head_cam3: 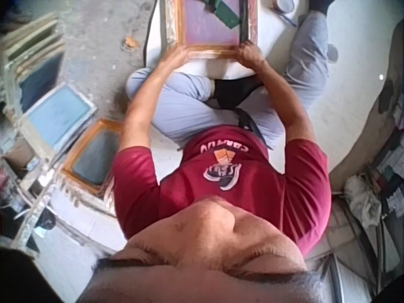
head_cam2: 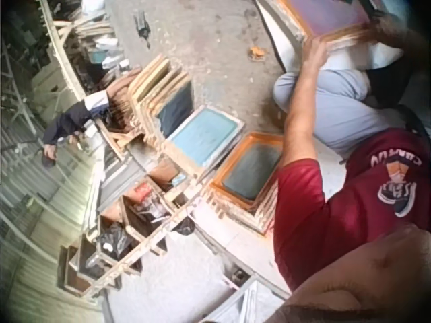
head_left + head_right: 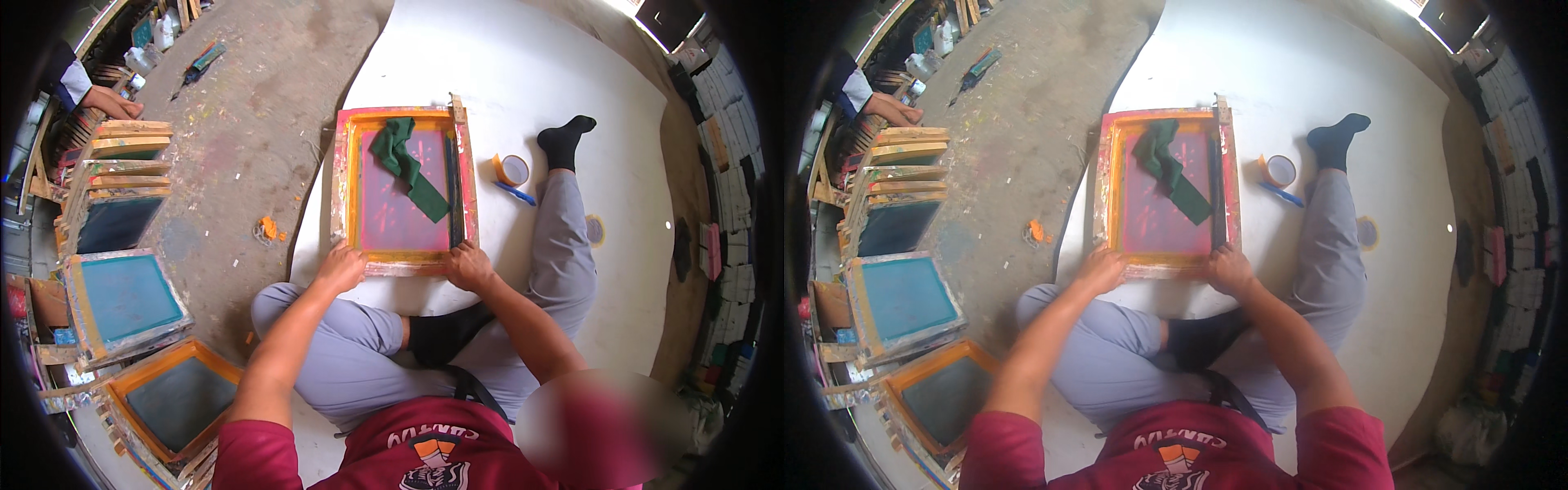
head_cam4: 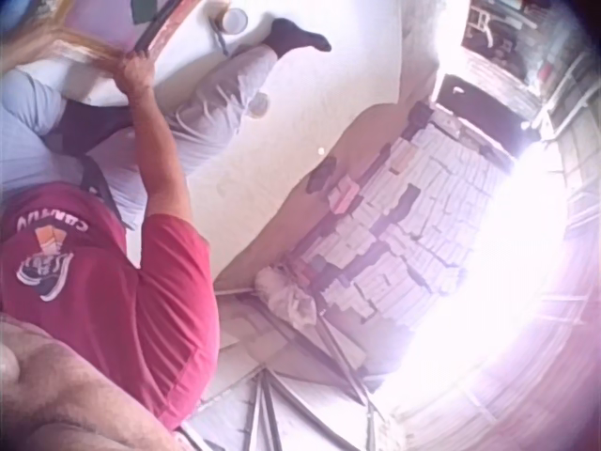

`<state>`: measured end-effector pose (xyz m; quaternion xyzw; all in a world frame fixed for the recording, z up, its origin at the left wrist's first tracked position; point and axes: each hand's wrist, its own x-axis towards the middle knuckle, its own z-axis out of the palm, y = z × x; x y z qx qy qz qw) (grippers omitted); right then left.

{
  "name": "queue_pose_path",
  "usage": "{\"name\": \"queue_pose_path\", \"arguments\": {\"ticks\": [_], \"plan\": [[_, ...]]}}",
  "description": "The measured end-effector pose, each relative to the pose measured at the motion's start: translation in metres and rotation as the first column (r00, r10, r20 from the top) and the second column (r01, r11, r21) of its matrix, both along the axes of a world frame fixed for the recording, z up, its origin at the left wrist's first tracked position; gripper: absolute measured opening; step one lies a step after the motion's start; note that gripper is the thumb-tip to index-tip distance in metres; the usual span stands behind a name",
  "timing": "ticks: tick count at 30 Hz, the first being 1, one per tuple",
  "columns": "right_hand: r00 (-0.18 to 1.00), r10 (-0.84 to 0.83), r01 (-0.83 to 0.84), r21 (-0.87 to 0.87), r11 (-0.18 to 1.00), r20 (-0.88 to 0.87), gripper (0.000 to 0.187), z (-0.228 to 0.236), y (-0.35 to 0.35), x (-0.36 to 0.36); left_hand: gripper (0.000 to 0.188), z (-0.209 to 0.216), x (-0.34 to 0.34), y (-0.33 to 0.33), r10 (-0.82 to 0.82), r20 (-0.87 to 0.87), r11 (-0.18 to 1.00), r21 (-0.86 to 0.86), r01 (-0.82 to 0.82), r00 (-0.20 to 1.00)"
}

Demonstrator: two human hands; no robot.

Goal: The person sits on the floor and repeatedly applies orange tape to the edges of a rectangular frame, then wipes the frame surface with a green cloth. The person continues alternating between taping and wiping actions on the same frame.

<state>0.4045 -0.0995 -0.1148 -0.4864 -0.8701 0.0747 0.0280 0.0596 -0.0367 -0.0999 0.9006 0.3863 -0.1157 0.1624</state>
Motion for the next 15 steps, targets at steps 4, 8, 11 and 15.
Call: {"name": "queue_pose_path", "arguments": {"ticks": [4,8,11,15], "plan": [[0.999,-0.041,0.041,-0.002,0.999,0.029,0.034,-0.004,0.012,0.001,0.033,-0.006,0.003,0.008,0.066,0.016,0.996,0.060,-0.066,0.998],[0.990,-0.135,0.138,-0.058,0.989,0.048,0.026,-0.021,0.013,0.000,0.036,-0.031,0.000,0.010,0.052,0.065,0.990,0.126,-0.060,0.997],[0.988,-0.148,0.149,0.019,0.989,-0.040,0.018,-0.032,0.009,-0.003,0.037,-0.035,-0.002,0.006,0.036,0.089,0.985,0.163,-0.051,0.995],[0.985,-0.156,0.161,0.052,0.986,-0.076,0.022,-0.040,0.012,0.005,0.040,-0.031,0.001,0.008,0.124,0.133,0.984,0.108,-0.139,0.983]]}}
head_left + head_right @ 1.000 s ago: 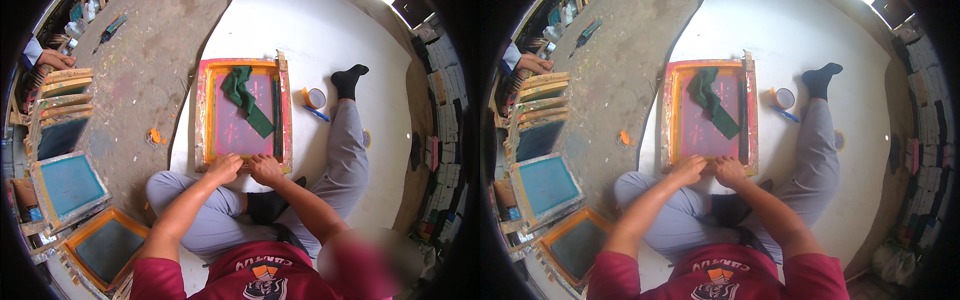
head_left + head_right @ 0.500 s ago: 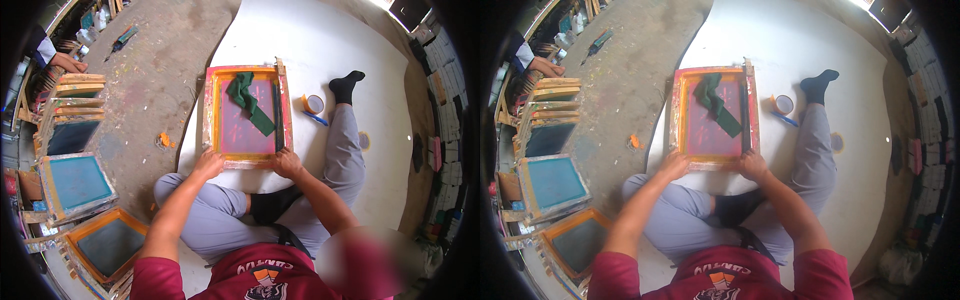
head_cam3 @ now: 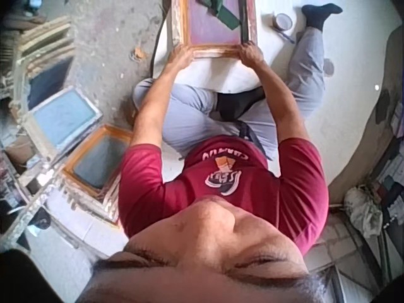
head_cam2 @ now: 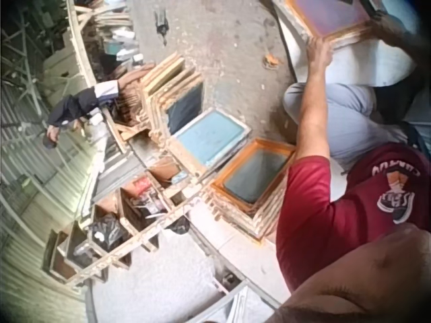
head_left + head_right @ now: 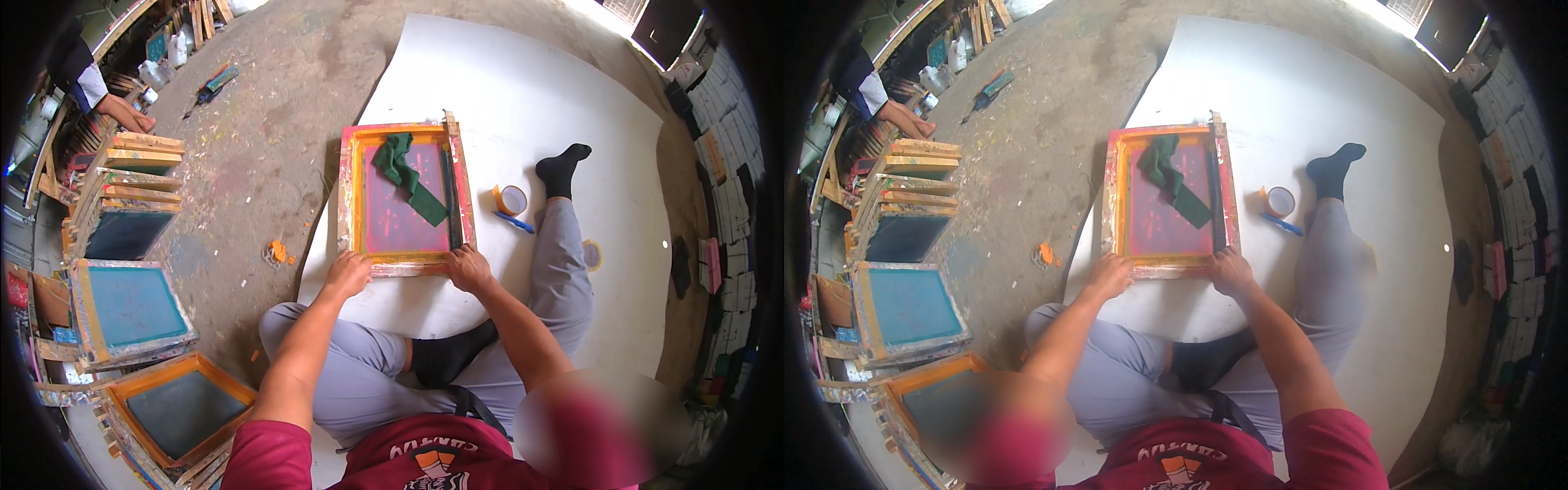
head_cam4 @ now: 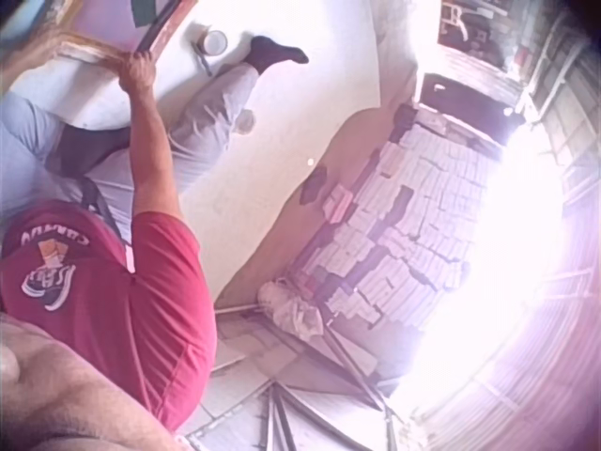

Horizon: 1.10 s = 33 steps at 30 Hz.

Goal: The person sits on the floor and repeatedly applies orange tape to the edges of a rectangular frame, then wipes the frame surface with a green cloth. The person continues alternating between taping and wiping actions on the same frame.

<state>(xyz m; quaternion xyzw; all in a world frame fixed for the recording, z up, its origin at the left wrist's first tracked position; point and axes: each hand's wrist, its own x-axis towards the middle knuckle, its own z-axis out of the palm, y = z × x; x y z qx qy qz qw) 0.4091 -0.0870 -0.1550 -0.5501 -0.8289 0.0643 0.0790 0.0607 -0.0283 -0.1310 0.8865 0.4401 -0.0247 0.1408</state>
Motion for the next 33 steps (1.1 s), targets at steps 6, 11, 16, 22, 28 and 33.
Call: {"name": "queue_pose_path", "arguments": {"ticks": [6,11,16,22,28,33], "plan": [[0.953,-0.113,0.106,-0.040,0.994,-0.280,0.042,0.008,-0.001,0.019,0.045,0.003,-0.016,-0.005,0.128,0.304,0.992,-0.035,-0.123,0.944],[0.922,-0.206,0.177,-0.114,0.978,-0.327,0.034,0.039,-0.004,0.032,0.037,-0.005,-0.028,0.000,0.064,0.365,0.994,0.062,-0.093,0.929],[0.967,-0.118,0.120,-0.004,0.993,-0.226,0.022,0.020,0.002,0.042,0.024,-0.005,-0.032,0.008,0.035,0.319,0.992,0.106,-0.072,0.947],[0.979,-0.094,0.104,0.044,0.994,-0.180,0.016,0.019,0.006,0.034,0.018,-0.009,-0.043,0.013,0.022,0.310,0.992,0.111,-0.059,0.951],[0.977,-0.086,0.100,0.059,0.993,-0.196,0.011,0.020,0.007,0.035,0.009,-0.007,-0.040,0.017,-0.035,0.319,0.985,0.170,-0.021,0.947],[0.985,-0.012,0.029,0.101,0.994,-0.170,0.010,0.015,0.006,0.041,0.011,-0.017,-0.050,0.021,-0.156,0.288,0.962,0.260,0.080,0.945]]}}
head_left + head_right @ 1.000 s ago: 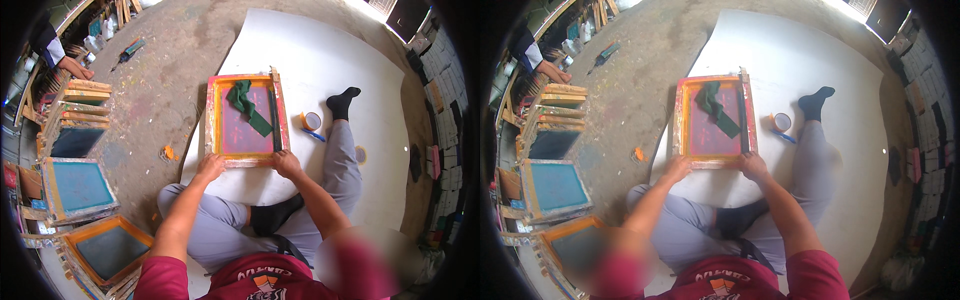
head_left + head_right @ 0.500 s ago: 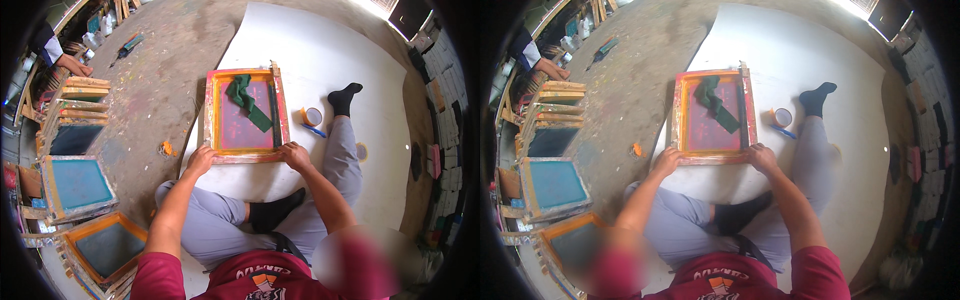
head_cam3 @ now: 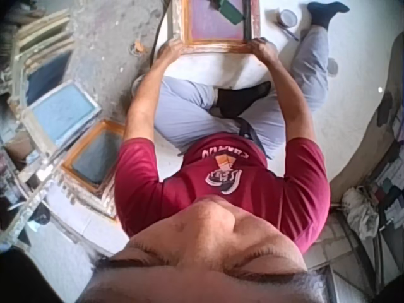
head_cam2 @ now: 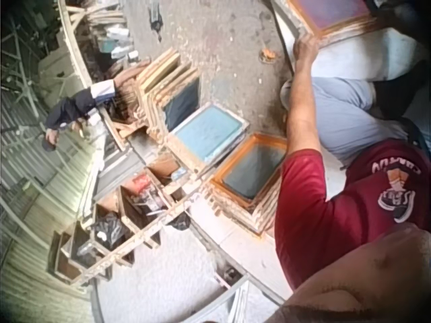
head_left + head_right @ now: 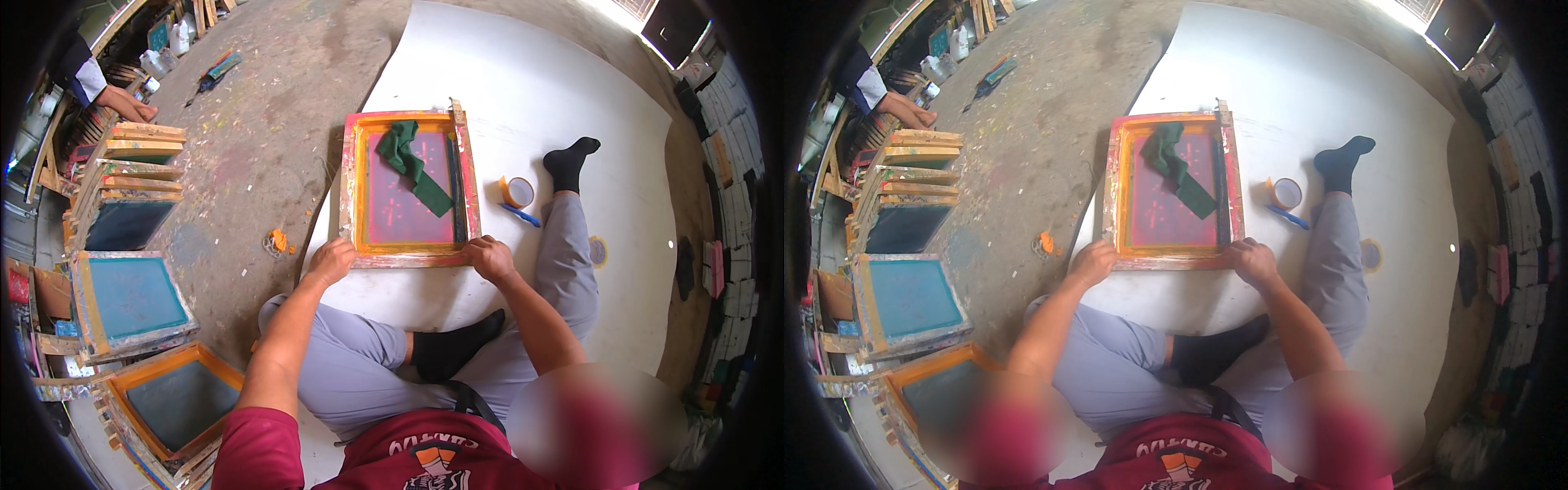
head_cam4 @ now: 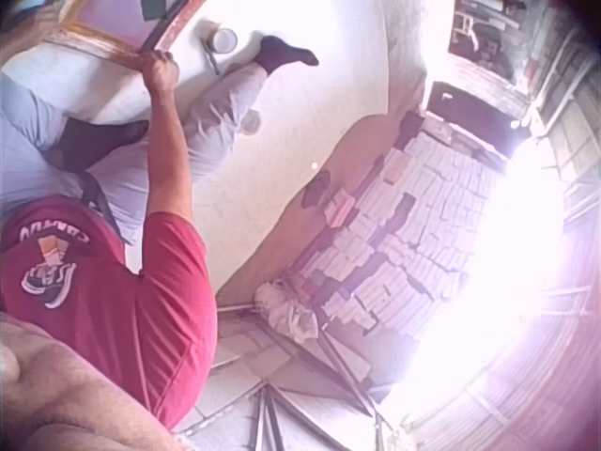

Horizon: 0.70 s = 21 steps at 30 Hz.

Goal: The person sits on the floor and repeatedly applies orange tape to the edges of a rectangular frame, then wipes the frame surface with a green cloth. The person continues alternating between taping and wiping actions on the same frame.

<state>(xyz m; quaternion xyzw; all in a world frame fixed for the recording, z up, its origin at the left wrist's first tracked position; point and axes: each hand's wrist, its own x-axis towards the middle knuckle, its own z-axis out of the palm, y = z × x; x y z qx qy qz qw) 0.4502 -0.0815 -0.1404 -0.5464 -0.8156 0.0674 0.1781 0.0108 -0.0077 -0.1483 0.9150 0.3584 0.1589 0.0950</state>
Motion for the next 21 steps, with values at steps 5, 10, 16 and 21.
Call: {"name": "queue_pose_path", "arguments": {"ticks": [5,10,16,21], "plan": [[0.999,-0.001,-0.003,0.097,0.995,0.040,0.015,-0.007,-0.010,0.000,0.016,-0.002,-0.003,0.003,-0.096,-0.047,0.991,0.090,0.100,0.994],[0.999,-0.004,-0.001,0.118,0.993,0.040,0.016,-0.006,-0.012,-0.002,0.017,0.002,-0.005,0.001,-0.167,-0.176,0.966,0.167,0.197,0.970],[0.998,0.003,-0.012,0.127,0.992,0.068,0.018,-0.011,-0.008,-0.001,0.017,0.003,-0.008,-0.004,-0.157,-0.348,0.939,0.237,0.249,0.924],[0.995,0.032,-0.041,0.096,0.995,0.097,0.022,-0.008,-0.011,0.003,0.026,0.007,-0.010,-0.014,-0.118,-0.452,0.954,0.196,0.227,0.884]]}}
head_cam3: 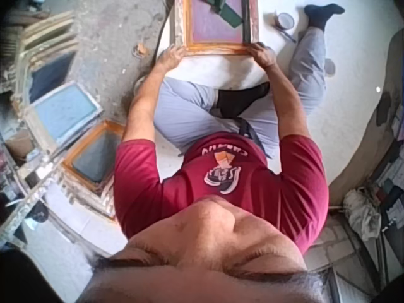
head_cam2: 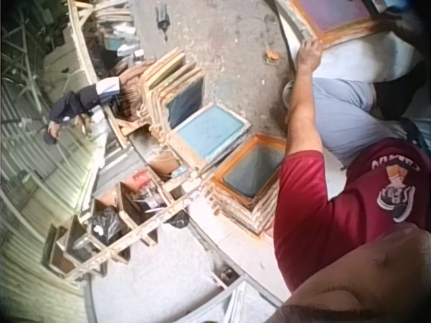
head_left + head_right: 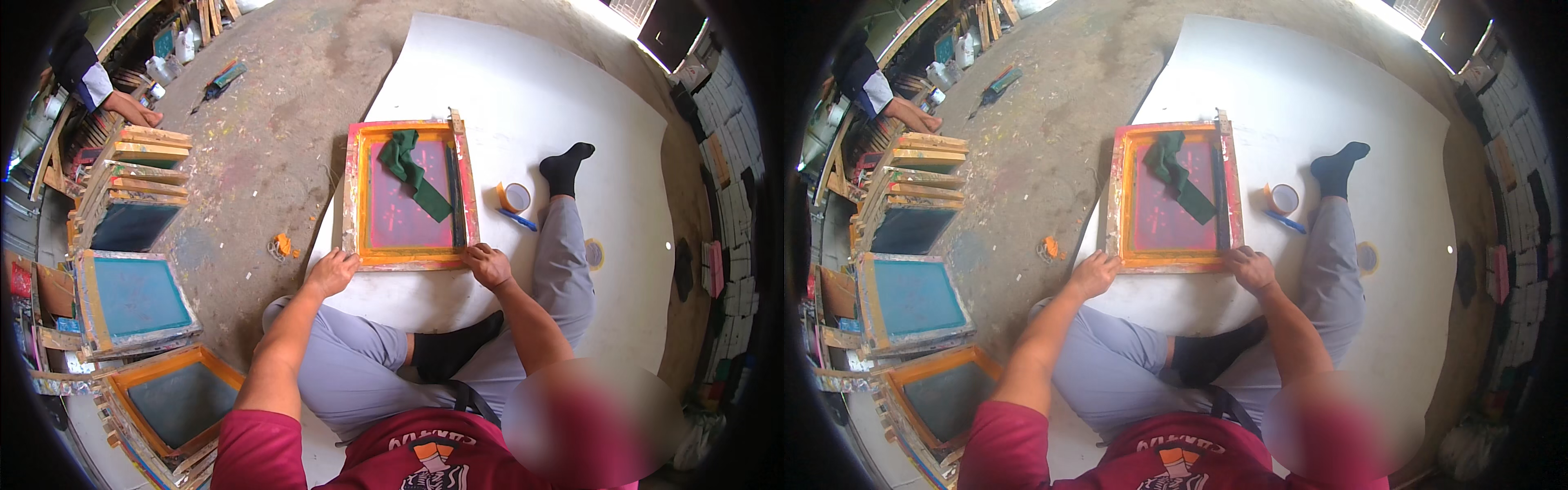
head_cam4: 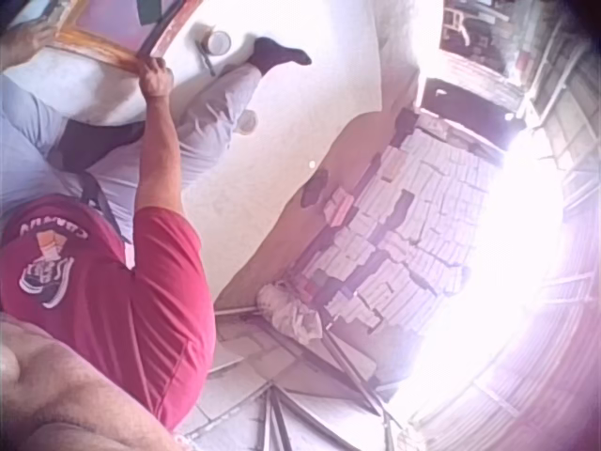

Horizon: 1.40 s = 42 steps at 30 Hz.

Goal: The person sits on the floor and repeatedly applies orange tape to the edges of a rectangular frame, then wipes the frame surface with a green cloth. The person continues alternating between taping and wiping actions on the same frame.

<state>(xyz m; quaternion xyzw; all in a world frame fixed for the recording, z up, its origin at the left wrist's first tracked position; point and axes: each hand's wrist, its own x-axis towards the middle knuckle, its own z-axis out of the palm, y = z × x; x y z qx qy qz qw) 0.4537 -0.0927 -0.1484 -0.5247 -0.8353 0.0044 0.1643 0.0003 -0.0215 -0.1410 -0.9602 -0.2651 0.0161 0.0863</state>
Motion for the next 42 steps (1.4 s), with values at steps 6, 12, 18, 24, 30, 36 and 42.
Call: {"name": "queue_pose_path", "arguments": {"ticks": [6,12,18,24,30,36,42], "plan": [[0.995,0.029,-0.027,-0.021,0.999,0.096,0.031,0.003,-0.019,0.009,0.050,0.007,-0.008,-0.005,0.027,-0.089,0.999,-0.029,-0.030,0.996],[0.991,0.010,0.005,-0.110,0.994,0.136,0.037,0.021,-0.026,0.017,0.059,0.030,-0.010,-0.004,0.089,-0.090,0.990,-0.104,-0.098,0.992],[1.000,-0.015,0.014,-0.236,0.972,0.000,0.058,0.034,-0.014,-0.013,0.073,0.017,0.011,-0.018,0.294,0.051,0.931,-0.242,-0.274,0.954],[0.987,0.069,-0.021,-0.306,0.952,0.148,0.075,0.015,-0.031,-0.025,0.096,0.009,0.067,-0.062,0.344,-0.102,0.831,-0.429,-0.353,0.933],[0.990,0.099,-0.067,-0.290,0.955,0.097,0.053,0.030,-0.017,-0.012,0.103,0.043,0.071,-0.054,0.320,-0.263,0.767,-0.492,-0.412,0.910],[0.997,0.002,-0.014,-0.169,0.986,-0.072,0.026,0.015,0.073,-0.030,0.099,0.029,0.071,-0.057,0.392,-0.158,0.767,-0.488,-0.417,0.906],[0.995,0.021,-0.020,-0.008,1.000,0.100,0.025,0.007,0.198,-0.076,0.094,0.030,0.060,-0.062,0.441,-0.119,0.740,-0.512,-0.436,0.890]]}}
